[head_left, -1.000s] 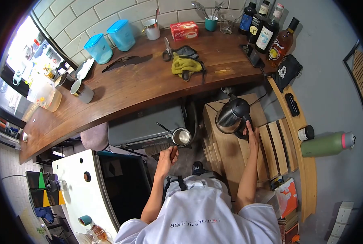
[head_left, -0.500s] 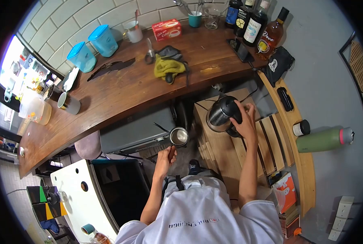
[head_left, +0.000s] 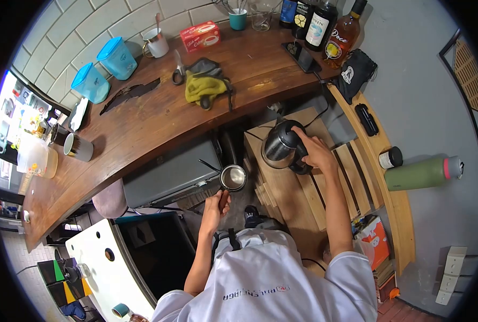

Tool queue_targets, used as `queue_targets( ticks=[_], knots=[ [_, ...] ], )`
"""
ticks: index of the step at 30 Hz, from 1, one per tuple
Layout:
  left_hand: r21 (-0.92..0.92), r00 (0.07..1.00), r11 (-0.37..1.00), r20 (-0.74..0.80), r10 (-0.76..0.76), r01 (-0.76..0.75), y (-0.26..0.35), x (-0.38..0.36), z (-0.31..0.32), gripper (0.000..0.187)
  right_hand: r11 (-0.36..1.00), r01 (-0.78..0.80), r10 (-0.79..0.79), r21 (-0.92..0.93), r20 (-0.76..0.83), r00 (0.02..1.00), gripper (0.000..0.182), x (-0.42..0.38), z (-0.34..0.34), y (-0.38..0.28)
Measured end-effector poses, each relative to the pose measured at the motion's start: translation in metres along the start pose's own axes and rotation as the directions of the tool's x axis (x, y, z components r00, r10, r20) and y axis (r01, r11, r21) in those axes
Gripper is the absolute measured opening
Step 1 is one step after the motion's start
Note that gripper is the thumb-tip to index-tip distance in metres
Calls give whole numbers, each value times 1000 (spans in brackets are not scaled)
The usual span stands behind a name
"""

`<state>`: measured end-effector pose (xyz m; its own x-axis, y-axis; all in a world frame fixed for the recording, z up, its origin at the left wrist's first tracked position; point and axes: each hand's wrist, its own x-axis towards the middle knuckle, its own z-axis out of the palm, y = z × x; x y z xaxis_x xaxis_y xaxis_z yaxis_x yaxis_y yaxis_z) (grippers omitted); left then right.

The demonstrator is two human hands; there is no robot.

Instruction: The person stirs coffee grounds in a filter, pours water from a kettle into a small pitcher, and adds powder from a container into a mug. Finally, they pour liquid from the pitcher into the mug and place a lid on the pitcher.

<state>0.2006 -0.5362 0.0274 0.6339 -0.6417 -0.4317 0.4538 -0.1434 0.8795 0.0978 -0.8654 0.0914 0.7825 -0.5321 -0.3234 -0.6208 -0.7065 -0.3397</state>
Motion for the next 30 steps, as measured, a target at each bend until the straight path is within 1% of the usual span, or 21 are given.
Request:
queue_targets(
  ticks=[3, 5, 9, 12, 15, 21, 26, 30],
  knots=[
    [16, 1000, 1000, 8, -10, 9, 5, -3, 3, 44, 1000, -22, 22, -15, 18, 1000, 106, 2, 2, 2],
    [18, 1000, 1000, 8, -17, 17, 4, -3, 2, 44, 1000, 0, 0, 0, -13, 1000, 106, 2, 4, 4],
    [2, 1000, 1000, 13, -26, 26, 0, -3, 1, 44, 1000, 1, -1, -2, -17, 1000, 105, 1, 2, 3],
    [-5, 999, 1000, 37, 0, 0, -2, -3, 0, 44, 1000, -4, 4, 18, 0, 1000, 105, 3, 1, 2],
    [-14, 1000, 1000, 23, -7, 7, -7, -3, -1, 43, 999, 24, -24, 23, -2, 1000, 103, 5, 3, 5],
    [-43, 1000, 999, 17, -22, 22, -8, -5, -1, 42, 999, 2, -3, 44, 5, 1000, 102, 3, 0, 3],
    [-23, 1000, 1000, 15, -13, 14, -7, -6, -1, 42, 999, -23, 23, 44, 8, 1000, 101, -3, -5, -4],
    [-19, 1000, 1000, 16, -5, 5, -9, -4, -2, 43, 998, -5, 6, 64, -17, 1000, 100, -1, 1, 2]
  ],
)
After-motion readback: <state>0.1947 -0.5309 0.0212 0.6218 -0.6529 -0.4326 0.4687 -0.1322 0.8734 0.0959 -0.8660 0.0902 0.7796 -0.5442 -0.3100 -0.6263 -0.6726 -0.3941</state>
